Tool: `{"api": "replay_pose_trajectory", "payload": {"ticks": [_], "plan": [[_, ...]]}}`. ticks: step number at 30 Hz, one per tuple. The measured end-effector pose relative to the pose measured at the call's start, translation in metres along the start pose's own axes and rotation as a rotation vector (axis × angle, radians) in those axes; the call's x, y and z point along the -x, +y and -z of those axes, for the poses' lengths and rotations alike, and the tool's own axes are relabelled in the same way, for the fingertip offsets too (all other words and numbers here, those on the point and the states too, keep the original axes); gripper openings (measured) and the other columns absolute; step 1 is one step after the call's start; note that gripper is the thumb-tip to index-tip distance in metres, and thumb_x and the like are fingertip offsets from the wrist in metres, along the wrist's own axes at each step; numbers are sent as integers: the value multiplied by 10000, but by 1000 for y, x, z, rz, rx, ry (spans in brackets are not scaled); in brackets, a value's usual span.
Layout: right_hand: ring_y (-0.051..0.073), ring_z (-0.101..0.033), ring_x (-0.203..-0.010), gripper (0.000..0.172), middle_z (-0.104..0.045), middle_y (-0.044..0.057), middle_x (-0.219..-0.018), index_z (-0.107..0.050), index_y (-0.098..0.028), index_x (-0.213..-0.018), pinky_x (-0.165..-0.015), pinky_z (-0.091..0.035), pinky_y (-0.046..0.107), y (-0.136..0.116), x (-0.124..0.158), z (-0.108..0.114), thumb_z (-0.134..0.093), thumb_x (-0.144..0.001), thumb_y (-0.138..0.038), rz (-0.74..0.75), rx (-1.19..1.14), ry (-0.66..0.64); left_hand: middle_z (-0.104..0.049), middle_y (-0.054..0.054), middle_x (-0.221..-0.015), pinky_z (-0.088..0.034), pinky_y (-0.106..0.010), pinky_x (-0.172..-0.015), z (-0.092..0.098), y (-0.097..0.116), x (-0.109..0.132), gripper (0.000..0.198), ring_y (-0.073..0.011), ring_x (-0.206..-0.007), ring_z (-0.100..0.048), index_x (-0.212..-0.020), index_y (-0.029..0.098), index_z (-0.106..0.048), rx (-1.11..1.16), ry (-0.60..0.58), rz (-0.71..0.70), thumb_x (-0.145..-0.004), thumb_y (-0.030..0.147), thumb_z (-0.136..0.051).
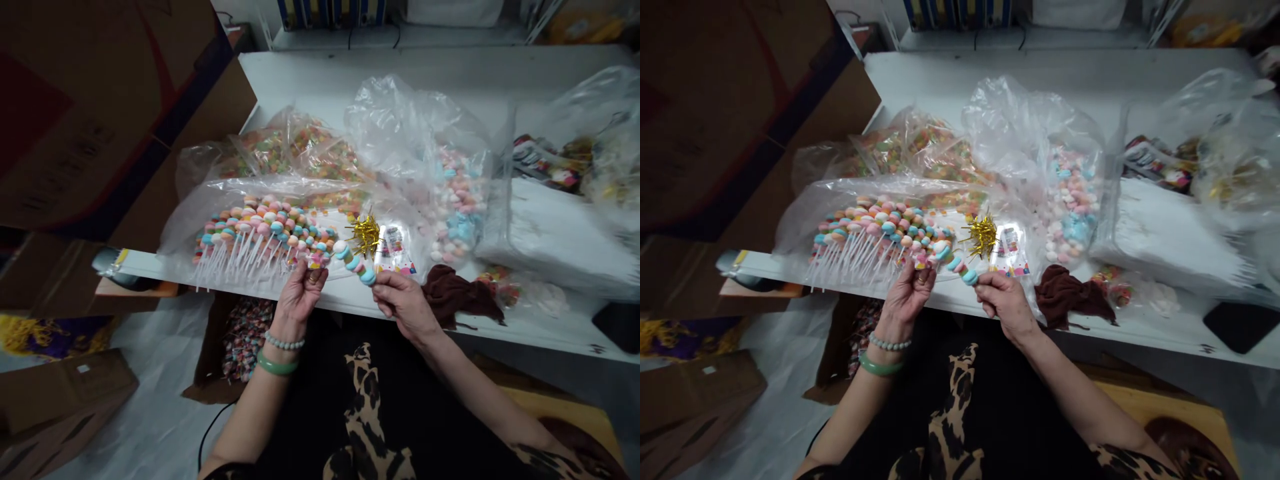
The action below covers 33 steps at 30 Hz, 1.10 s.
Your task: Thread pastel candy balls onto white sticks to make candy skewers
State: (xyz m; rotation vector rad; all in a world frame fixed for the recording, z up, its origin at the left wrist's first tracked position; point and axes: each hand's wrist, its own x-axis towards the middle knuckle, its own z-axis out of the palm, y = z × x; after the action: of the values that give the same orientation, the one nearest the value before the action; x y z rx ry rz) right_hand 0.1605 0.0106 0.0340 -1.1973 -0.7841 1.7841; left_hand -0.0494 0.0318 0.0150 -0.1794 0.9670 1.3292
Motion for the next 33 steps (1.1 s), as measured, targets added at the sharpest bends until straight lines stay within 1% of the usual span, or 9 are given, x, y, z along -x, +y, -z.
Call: {"api": "replay_pose_trajectory", "payload": {"ticks": [4,8,12,20,23,26,29,31,33], "plan": [[18,-373,-384,130,-546,-39,-568,-671,-149,-746,-362,-212,167,11,5,0,-694,-707,-271,-18,24,-64,-749,-16,-753,-582,-295,-799,-5,-1,4,278,-119,-692,-714,-914,179,-673,-1,-17,23,-988,215,-407],[19,-368,-386,133,-548,-39,-573,-677,-152,-748,-364,-211,170,13,1,3,-695,-700,-275,-12,28,-64,-753,-46,-785,-557,-375,-897,-3,-3,6,301,-159,-792,-726,-919,166,-686,-18,-69,31,-988,242,-403],[21,-357,-383,146,-542,-43,-568,-671,-155,-738,-365,-204,176,13,-1,5,-703,-689,-289,-7,49,-52,-754,-68,-770,-524,-431,-950,-1,-2,7,375,-171,-793,-728,-881,148,-687,-1,-82,59,-1001,260,-350],[33,-336,-392,159,-535,-41,-562,-670,-157,-739,-375,-192,192,18,-1,9,-686,-687,-306,-27,112,-59,-762,-36,-797,-490,-392,-1002,0,1,6,376,-139,-794,-723,-930,168,-678,83,-123,72,-1011,263,-323],[44,-328,-395,159,-537,-40,-570,-672,-167,-756,-379,-196,204,19,-2,11,-678,-698,-314,-23,158,-66,-762,-31,-818,-459,-413,-1037,3,2,4,330,-142,-822,-720,-962,179,-681,74,-122,55,-1002,266,-365],[76,-395,-444,102,-558,-27,-604,-673,-191,-740,-419,-286,223,17,-3,14,-649,-738,-290,98,323,-45,-763,-46,-879,-440,-445,-1055,8,1,2,256,-169,-904,-714,-986,191,-687,14,-110,34,-974,283,-448],[151,-570,-639,89,-638,8,-708,-677,-218,-725,-614,-447,279,14,-1,18,-616,-783,-245,368,600,-4,-762,-53,-859,-466,-462,-1029,12,2,0,186,-197,-934,-711,-922,190,-695,-72,-113,-1,-924,308,-551],[186,-620,-758,129,-678,32,-789,-695,-230,-791,-729,-468,307,11,2,21,-573,-834,-226,534,791,-1,-762,-47,-827,-486,-471,-1006,14,2,0,147,-205,-906,-718,-871,184,-694,-123,-129,-36,-879,313,-624],[192,-631,-793,188,-691,54,-837,-703,-228,-860,-746,-461,303,10,6,25,-518,-879,-205,646,962,0,-763,-46,-821,-508,-464,-980,14,3,1,145,-208,-864,-725,-858,173,-694,-182,-155,-82,-820,313,-699]]}}
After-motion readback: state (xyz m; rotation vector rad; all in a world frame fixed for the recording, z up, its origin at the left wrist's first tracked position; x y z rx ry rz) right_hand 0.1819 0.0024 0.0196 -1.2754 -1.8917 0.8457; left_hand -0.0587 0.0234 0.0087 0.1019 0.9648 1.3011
